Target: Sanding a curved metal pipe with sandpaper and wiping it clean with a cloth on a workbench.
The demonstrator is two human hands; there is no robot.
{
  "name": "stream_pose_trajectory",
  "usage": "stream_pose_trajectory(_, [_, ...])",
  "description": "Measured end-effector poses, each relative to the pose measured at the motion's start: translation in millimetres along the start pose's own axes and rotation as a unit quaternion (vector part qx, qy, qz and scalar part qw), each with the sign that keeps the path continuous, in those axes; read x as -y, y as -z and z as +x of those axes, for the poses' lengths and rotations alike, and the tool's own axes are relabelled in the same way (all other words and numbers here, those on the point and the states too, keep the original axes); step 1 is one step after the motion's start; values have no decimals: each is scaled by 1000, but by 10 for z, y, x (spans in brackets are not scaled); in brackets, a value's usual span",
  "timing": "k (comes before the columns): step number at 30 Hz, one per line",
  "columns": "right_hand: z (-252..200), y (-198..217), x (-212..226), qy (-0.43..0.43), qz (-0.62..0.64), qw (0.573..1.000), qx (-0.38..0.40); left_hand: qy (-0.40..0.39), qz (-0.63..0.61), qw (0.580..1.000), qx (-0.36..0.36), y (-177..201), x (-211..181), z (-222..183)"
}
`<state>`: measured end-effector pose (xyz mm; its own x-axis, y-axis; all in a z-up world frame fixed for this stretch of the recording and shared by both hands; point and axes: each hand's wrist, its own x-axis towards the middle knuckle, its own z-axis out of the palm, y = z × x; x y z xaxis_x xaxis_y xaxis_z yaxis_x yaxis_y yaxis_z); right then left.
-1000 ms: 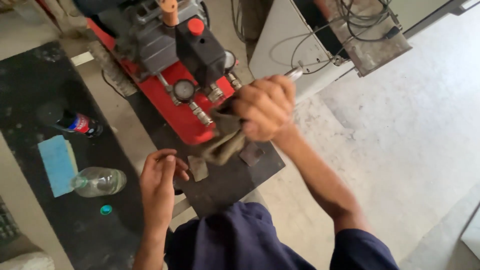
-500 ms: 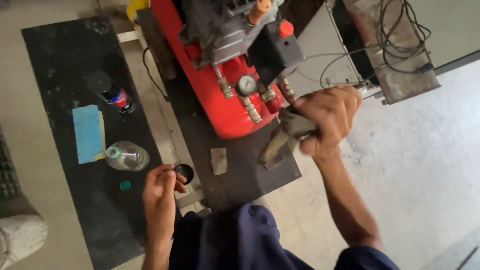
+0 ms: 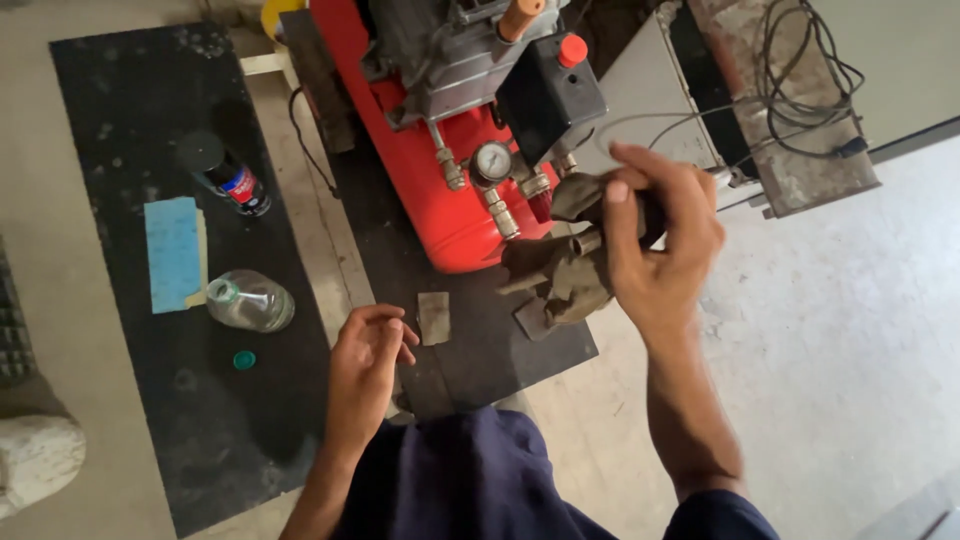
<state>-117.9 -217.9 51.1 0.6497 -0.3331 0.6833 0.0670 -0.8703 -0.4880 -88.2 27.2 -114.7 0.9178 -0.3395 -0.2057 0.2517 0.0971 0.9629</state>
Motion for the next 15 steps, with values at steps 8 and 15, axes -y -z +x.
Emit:
stream_pose_trajectory(8, [-6, -87, -545, 292, -60, 954, 32, 40, 2, 999, -1, -84, 225, -153])
stream_pose_trajectory(15, [-11, 158, -739, 165, -25, 986, 4, 43, -5, 998, 36, -177, 268, -177])
